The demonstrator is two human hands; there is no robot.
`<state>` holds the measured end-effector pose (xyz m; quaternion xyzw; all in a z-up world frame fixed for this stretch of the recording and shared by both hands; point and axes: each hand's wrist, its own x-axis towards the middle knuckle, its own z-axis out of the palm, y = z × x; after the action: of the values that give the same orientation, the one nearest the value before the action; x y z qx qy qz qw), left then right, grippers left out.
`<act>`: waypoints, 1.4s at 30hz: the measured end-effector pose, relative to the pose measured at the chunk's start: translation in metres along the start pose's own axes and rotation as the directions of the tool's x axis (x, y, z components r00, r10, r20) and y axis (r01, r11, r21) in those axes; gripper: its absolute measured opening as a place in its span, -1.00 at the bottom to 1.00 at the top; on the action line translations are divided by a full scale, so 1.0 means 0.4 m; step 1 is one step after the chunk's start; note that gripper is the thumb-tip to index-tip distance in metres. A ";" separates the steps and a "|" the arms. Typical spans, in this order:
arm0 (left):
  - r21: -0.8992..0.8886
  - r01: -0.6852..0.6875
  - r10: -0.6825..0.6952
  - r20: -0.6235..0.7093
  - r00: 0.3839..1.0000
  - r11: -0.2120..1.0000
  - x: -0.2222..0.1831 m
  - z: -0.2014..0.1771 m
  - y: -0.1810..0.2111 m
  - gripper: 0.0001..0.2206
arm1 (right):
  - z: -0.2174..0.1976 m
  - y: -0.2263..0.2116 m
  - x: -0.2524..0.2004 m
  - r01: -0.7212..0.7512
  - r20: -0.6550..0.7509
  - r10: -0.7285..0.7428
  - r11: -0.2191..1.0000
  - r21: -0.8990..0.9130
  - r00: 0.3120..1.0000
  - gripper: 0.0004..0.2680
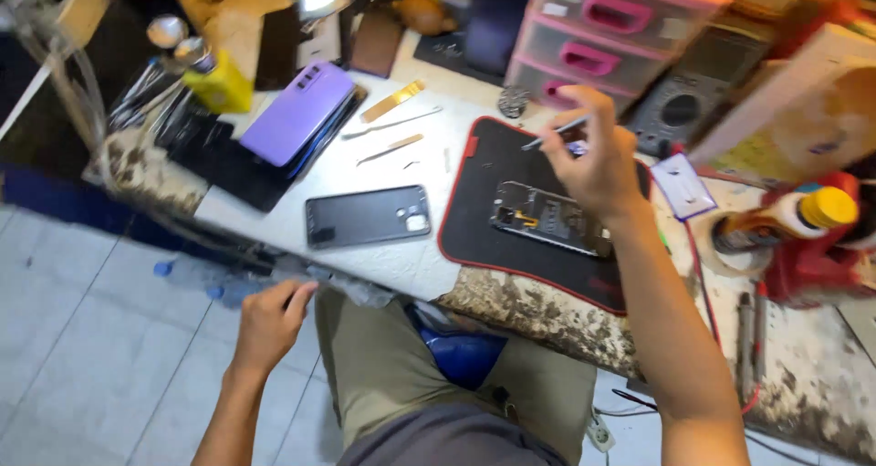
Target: The person is disassembling or assembling a mobile phone, specifically working on internal screws and components at a repair bench.
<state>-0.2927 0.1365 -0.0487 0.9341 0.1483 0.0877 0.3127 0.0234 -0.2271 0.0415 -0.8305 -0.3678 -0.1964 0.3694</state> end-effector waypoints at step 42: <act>0.565 0.283 -0.499 0.272 0.823 0.775 0.011 0.140 0.073 -0.71 | 0.137 0.035 -0.016 -0.051 0.215 0.012 0.983 0.176 0.977 -0.68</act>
<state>-0.2678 0.0844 -0.0749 0.9262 0.2925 -0.2185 0.0944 0.0327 -0.1948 -0.0045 -0.8155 -0.4084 -0.0663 0.4048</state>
